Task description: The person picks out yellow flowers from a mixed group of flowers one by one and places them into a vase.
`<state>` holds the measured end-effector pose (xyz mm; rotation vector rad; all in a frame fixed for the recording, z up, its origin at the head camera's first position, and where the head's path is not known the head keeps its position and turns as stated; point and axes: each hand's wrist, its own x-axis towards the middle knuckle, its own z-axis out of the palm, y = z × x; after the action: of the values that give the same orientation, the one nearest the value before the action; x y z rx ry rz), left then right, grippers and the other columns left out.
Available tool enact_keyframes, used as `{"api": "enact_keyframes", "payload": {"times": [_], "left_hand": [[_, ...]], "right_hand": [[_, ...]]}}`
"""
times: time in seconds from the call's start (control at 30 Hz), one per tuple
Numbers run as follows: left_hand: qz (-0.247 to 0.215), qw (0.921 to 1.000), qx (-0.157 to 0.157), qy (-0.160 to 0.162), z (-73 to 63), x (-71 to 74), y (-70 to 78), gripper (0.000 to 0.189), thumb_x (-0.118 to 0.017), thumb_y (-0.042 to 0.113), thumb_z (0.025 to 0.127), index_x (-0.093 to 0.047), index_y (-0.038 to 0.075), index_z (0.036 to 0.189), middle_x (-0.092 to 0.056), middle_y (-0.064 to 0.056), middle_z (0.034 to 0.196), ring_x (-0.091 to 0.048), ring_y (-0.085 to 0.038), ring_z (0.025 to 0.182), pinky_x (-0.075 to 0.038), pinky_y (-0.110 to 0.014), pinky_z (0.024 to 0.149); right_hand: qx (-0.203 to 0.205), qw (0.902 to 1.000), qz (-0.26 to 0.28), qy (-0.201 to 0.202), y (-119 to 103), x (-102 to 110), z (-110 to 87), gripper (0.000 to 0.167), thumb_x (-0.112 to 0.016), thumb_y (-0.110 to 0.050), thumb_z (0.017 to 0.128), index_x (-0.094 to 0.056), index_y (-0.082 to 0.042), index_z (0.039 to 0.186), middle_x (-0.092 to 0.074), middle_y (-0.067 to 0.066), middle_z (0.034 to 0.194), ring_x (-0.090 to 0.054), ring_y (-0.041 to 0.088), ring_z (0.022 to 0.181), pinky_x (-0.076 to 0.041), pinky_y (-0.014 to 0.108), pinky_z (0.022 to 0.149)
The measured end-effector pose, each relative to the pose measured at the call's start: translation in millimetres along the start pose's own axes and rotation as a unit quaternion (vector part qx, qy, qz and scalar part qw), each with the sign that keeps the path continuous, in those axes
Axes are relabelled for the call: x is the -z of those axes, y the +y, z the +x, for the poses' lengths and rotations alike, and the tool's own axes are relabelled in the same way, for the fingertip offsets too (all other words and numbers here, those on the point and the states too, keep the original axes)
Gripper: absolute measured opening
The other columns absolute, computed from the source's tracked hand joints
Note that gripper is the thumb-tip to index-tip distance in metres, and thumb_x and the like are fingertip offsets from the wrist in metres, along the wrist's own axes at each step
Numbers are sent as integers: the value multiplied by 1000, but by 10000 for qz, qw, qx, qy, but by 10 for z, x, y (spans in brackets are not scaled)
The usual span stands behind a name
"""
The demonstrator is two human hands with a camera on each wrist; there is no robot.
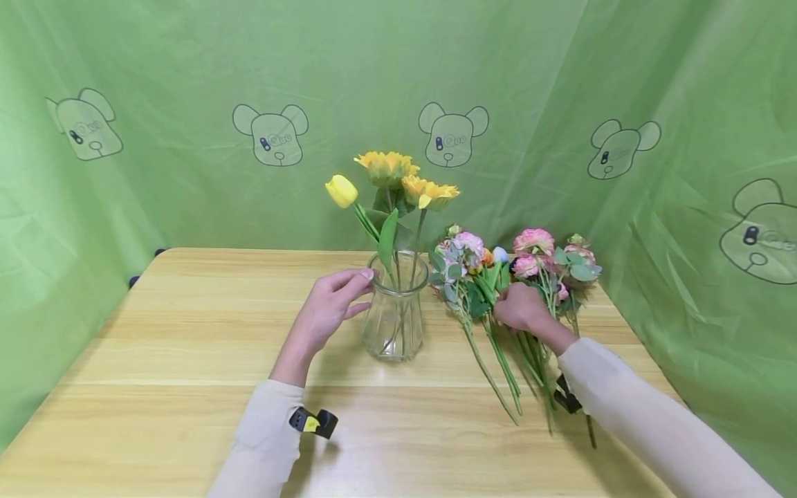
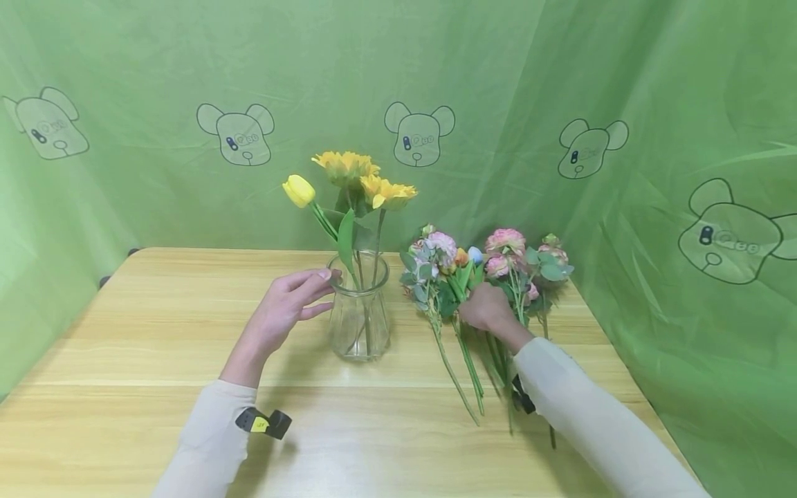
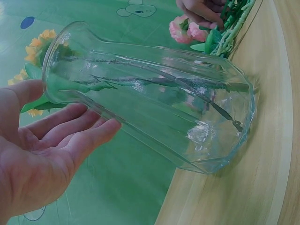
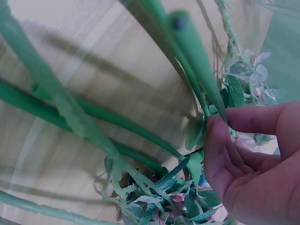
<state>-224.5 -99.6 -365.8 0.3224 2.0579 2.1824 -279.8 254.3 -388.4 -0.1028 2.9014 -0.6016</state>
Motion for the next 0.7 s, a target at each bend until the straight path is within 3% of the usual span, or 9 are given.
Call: {"api": "enact_keyframes", "payload": {"times": [0.2,0.37,0.53,0.7], "left_hand": [[-5,10000,-7,-5,6,0,-1,45,-56,30,105,-59,-3,135,-58,-16,145,-56,-30,134,-55,-35,106],[-37,10000,-21,-14,-1,1,3,45,-57,30,105,-60,-4,135,-58,-16,144,-56,-31,135,-54,-40,109],[-50,10000,31,18,-6,4,6,46,-58,31,104,-60,-3,134,-59,-15,144,-57,-30,134,-53,-41,109],[-39,10000,56,16,-7,5,8,45,-58,31,104,-60,-3,134,-59,-15,144,-57,-29,134,-53,-40,109]], "right_hand": [[-143,9995,261,97,35,51,-28,25,-46,-7,83,-50,-16,60,-53,0,48,-67,30,52,-43,26,45],[-193,9979,603,159,27,106,-65,18,-51,-7,86,-56,-10,69,-60,5,55,-69,28,55,-62,40,56],[-99,9966,696,433,-1,157,-90,19,-50,-7,88,-65,-1,79,-67,10,61,-71,25,55,-66,45,63],[-115,9933,932,667,-42,189,-100,16,-59,-10,94,-67,4,97,-74,18,78,-74,28,64,-65,40,64]]}}
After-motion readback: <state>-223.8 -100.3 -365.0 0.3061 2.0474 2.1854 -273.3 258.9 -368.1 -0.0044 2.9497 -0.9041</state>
